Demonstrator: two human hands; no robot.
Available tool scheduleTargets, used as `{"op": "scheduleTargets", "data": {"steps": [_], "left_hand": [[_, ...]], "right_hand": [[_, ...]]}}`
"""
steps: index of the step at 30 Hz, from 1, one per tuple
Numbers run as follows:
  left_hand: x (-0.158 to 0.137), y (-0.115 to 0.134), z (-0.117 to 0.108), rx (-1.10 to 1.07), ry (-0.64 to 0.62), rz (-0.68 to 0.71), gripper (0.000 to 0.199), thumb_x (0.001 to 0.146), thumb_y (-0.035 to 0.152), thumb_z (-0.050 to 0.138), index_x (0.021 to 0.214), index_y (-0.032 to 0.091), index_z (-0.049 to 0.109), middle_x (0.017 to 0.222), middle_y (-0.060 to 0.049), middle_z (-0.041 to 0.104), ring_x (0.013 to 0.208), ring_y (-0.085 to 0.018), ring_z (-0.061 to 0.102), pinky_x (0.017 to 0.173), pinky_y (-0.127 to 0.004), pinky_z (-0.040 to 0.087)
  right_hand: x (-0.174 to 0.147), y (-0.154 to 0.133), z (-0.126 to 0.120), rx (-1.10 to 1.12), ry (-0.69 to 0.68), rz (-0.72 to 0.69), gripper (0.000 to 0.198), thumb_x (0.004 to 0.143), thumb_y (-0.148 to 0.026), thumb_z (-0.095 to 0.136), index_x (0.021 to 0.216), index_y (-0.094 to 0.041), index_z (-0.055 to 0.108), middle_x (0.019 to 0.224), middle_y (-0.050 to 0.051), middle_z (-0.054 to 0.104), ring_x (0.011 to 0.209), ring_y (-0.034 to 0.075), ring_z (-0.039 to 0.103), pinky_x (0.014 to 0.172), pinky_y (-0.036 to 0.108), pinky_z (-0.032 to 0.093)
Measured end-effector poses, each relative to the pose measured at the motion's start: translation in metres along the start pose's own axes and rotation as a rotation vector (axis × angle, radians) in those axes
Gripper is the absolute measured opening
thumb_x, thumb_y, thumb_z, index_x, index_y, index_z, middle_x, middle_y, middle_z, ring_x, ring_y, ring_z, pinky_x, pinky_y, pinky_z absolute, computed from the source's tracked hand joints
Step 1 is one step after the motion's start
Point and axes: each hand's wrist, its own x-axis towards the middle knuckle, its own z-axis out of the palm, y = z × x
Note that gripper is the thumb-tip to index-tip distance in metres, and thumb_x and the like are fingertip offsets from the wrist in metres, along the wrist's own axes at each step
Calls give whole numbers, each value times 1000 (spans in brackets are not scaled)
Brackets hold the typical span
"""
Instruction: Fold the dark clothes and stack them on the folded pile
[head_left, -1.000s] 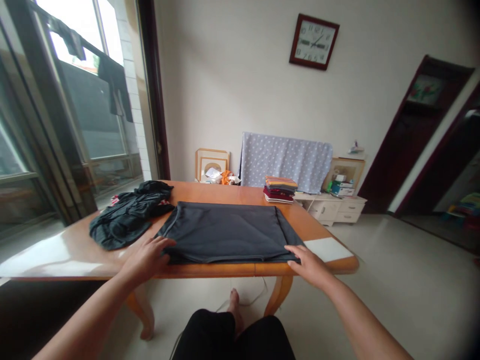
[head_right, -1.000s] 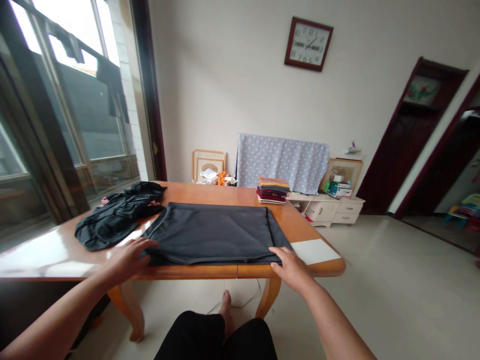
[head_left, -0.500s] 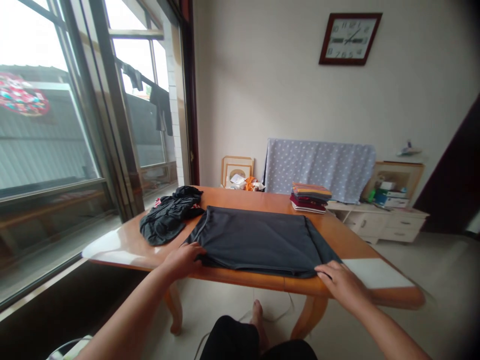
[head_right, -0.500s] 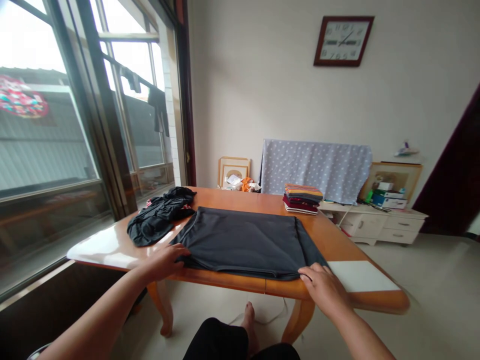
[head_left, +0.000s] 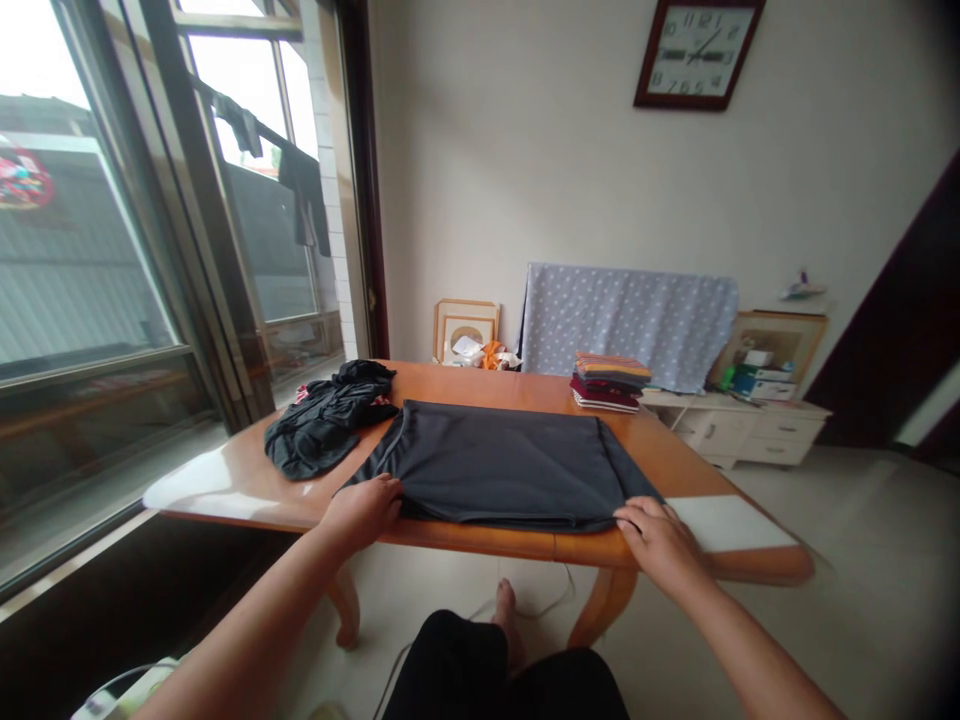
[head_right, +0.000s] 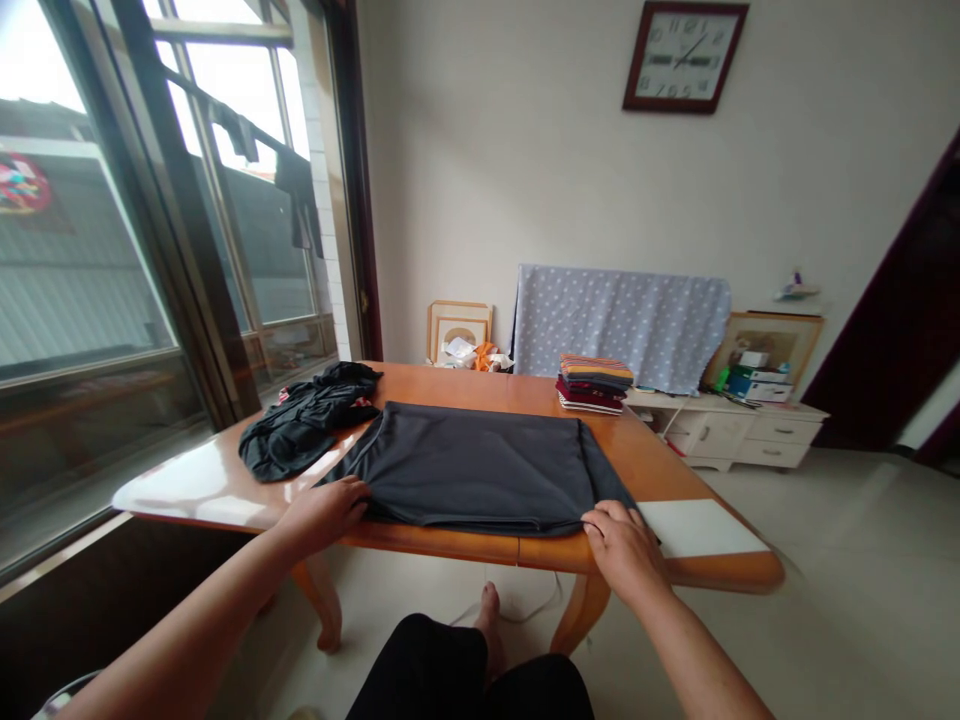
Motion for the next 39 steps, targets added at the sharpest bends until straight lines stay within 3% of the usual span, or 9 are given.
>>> {"op": "scheduleTargets", "data": {"steps": [2,5,10,16,18,23,28,33,39], "left_hand": [[-2,3,-6,34,-13,22,30,86,38,54,107,25,69,109,-8,68,95,-28,66,79,-34,47],[-6,15,-12,90,-23,9,38,81,49,58,111,27,67,108,-7,68,92,-29,68,75,-35,48],[-6,39,-15,184,-27,-23,53,79,67,53,107,24,67,102,-12,68,89,-31,67,75,-39,47],[1,61,-13,213,60,-17,71,71,85,49,92,22,72,99,-16,69,110,-39,56,93,-49,36],[2,73,-12,164,96,46,68,70,84,53,96,24,71,106,-15,67,115,-39,51,97,-49,31],[8,119,4,-3,103,157,72,73,72,60,126,25,60,111,-14,66,112,-36,53,98,-47,30],[24,148,21,-34,121,97,52,82,41,60,130,23,53,116,-14,65,111,-33,55,95,-46,33],[28,123,21,26,158,7,29,81,18,53,109,22,60,107,-11,67,104,-30,58,90,-44,35],[11,49,15,54,205,-149,34,79,11,48,106,26,65,109,-8,67,110,-28,56,94,-43,35]], "right_hand": [[6,1,-1,8,17,10,29,90,-34,49,105,-29,74,126,5,65,110,25,57,94,36,43],[19,2,-6,41,24,19,26,91,-34,48,102,-28,71,113,3,71,103,25,60,87,35,44],[41,4,-19,123,63,2,22,89,-33,50,98,-27,70,96,3,74,96,25,63,82,33,44],[48,0,-28,215,74,20,18,86,-32,54,89,-28,71,85,3,74,89,24,65,76,30,44],[50,0,-27,225,63,28,18,85,-32,54,89,-28,71,85,3,74,89,24,65,76,30,44],[58,5,-25,226,37,29,23,86,-37,50,92,-27,71,90,3,74,91,24,66,79,31,45],[63,8,-27,259,39,15,26,87,-42,48,90,-28,70,91,3,74,89,25,67,79,32,46],[60,16,-25,349,44,-8,28,88,-47,48,94,-28,68,95,3,75,91,24,68,79,32,48],[51,20,-19,427,43,-22,31,88,-50,48,95,-28,69,97,4,75,91,25,68,81,32,50]]}}
